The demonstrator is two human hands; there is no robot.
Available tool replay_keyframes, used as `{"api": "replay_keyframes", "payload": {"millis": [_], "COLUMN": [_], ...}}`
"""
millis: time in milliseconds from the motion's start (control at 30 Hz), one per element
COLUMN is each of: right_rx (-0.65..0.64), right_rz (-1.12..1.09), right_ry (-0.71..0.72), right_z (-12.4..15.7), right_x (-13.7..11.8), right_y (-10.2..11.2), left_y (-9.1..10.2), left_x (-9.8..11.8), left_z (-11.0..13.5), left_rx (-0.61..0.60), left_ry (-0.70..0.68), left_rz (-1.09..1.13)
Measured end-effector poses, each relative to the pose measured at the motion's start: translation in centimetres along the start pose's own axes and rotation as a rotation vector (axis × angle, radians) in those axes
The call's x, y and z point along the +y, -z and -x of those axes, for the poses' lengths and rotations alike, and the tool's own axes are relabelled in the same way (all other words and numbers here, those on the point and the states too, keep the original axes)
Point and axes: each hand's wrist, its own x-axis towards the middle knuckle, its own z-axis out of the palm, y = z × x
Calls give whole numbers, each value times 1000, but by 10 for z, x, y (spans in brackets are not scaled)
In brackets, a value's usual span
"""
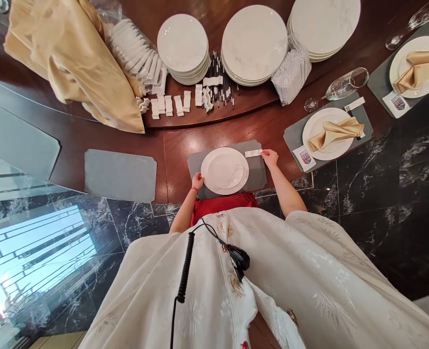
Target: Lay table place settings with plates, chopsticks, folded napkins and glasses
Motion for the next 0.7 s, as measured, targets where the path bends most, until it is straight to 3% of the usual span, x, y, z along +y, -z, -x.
{"api": "replay_keyframes", "payload": {"millis": [500, 600, 700], "right_rx": [-44, -8, 26], "right_rz": [142, 257, 370], "right_ry": [-76, -56, 21], "right_z": [10, 15, 13], "right_x": [-19, -35, -67], "right_y": [7, 14, 13], "left_y": [0, 2, 4], "left_x": [-7, -5, -1], "left_z": [-5, -5, -3], "left_rx": [-20, -39, -80], "left_ry": [-95, -95, -45], "left_rz": [-17, -26, -14]}}
